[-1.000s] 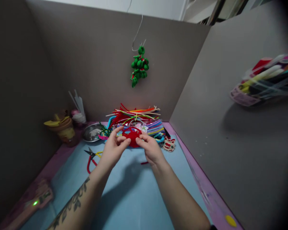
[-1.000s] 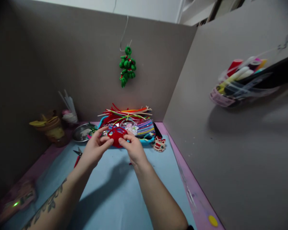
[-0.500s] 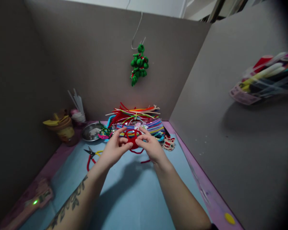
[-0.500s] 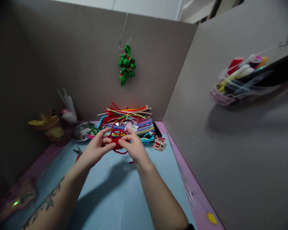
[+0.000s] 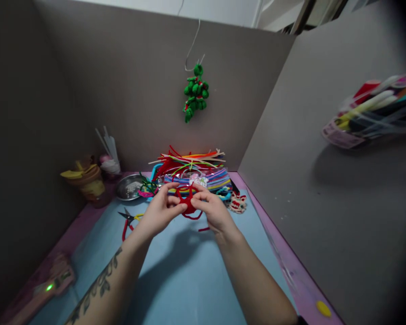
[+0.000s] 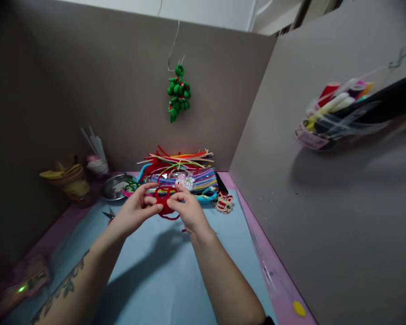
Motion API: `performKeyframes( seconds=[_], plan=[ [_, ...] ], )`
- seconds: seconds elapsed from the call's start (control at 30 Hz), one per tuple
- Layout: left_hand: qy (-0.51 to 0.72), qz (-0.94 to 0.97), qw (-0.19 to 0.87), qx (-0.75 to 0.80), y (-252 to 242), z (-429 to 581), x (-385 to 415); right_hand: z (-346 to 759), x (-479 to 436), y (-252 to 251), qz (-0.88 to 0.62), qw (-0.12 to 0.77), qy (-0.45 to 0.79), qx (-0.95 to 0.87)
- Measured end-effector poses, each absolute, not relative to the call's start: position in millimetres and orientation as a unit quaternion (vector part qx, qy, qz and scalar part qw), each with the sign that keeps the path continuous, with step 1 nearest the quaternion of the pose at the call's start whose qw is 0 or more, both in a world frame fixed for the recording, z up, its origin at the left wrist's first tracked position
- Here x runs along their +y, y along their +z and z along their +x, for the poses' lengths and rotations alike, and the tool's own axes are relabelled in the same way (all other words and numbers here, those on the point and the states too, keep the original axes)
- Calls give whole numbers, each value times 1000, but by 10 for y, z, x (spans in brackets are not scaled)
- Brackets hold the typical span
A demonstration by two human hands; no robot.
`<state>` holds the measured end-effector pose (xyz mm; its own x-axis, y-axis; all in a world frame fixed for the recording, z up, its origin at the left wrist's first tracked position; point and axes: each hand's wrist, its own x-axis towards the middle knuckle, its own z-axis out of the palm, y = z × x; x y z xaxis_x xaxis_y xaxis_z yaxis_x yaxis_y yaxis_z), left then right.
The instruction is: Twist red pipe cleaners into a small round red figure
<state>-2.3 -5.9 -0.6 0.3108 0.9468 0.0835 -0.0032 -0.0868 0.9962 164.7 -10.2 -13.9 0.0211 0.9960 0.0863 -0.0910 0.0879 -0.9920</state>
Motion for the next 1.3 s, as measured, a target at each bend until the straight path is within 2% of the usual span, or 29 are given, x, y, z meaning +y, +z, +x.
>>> performKeyframes(
  seconds=[0.27, 0.37, 0.53, 0.6, 0.73, 0.97, 1.07, 1.23, 1.3],
  plan=[
    [434, 592, 553, 393, -6, -20, -36, 1646, -95, -148, -434, 546, 524, -489],
    [463, 552, 555, 416, 17, -17, -11, 1654, -78, -149, -456, 544, 478, -517],
    [512, 478, 568, 432, 40, -14, 30, 1697, -48, -152, -495, 614, 364, -496],
    [513, 467, 575, 434, 37, -9, 36, 1701, -46, -152, -506, 599, 350, -512],
    [500, 463, 591, 432, 16, 20, 24, 1658, -60, -155, -521, 544, 375, -540],
    [482, 463, 621, 409, -29, 78, -13, 1661, -57, -170, -481, 552, 428, -530],
    [512, 418, 631, 405, -25, 75, 9, 1688, -64, -153, -501, 556, 383, -542],
    [561, 285, 669, 396, 1, 35, 71, 1651, -109, -127, -530, 631, 220, -523],
    [574, 257, 671, 392, 14, 22, 76, 1598, -121, -139, -525, 624, 205, -541]
  ],
)
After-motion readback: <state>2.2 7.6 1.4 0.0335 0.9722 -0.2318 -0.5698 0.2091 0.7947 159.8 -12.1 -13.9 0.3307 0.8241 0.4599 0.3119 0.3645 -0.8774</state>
